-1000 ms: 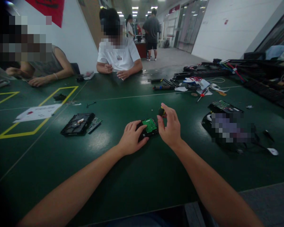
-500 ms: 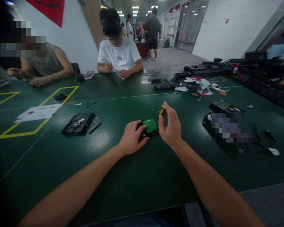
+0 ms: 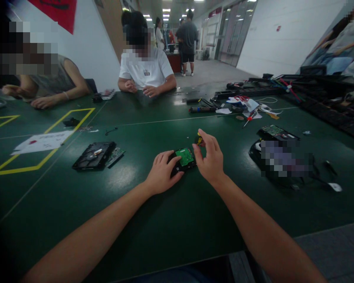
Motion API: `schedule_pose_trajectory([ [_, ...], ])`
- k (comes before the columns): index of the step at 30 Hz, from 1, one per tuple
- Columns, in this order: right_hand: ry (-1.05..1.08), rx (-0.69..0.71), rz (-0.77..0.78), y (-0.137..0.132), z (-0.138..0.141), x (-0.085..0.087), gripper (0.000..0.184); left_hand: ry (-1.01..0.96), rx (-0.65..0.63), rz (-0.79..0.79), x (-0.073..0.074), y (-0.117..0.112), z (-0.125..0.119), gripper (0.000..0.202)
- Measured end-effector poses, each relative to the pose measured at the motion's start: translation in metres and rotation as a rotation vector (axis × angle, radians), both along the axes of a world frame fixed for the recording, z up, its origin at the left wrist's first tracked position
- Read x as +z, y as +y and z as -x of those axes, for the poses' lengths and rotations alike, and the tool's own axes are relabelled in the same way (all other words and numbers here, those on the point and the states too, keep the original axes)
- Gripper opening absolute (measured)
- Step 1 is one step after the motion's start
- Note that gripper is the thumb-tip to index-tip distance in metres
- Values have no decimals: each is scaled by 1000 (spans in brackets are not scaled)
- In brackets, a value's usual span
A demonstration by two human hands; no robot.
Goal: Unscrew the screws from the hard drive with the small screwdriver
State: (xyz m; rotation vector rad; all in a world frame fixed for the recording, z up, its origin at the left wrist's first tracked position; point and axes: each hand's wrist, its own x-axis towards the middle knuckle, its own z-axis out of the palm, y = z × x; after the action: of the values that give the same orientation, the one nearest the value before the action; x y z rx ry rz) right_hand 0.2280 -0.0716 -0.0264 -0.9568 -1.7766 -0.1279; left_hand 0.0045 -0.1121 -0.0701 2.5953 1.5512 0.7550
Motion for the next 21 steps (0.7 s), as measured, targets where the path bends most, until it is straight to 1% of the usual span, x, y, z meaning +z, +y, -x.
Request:
schedule_pose_trajectory([
  [8, 37, 21, -1, 2, 0, -4, 56, 7, 1, -2, -1, 0, 0, 59],
  [14, 27, -28, -69, 1, 0, 1, 50, 3, 2, -7, -1, 0, 0, 60],
  [21, 43, 8, -4, 2, -1, -4, 55, -14, -8, 2, -1, 0, 1, 59],
])
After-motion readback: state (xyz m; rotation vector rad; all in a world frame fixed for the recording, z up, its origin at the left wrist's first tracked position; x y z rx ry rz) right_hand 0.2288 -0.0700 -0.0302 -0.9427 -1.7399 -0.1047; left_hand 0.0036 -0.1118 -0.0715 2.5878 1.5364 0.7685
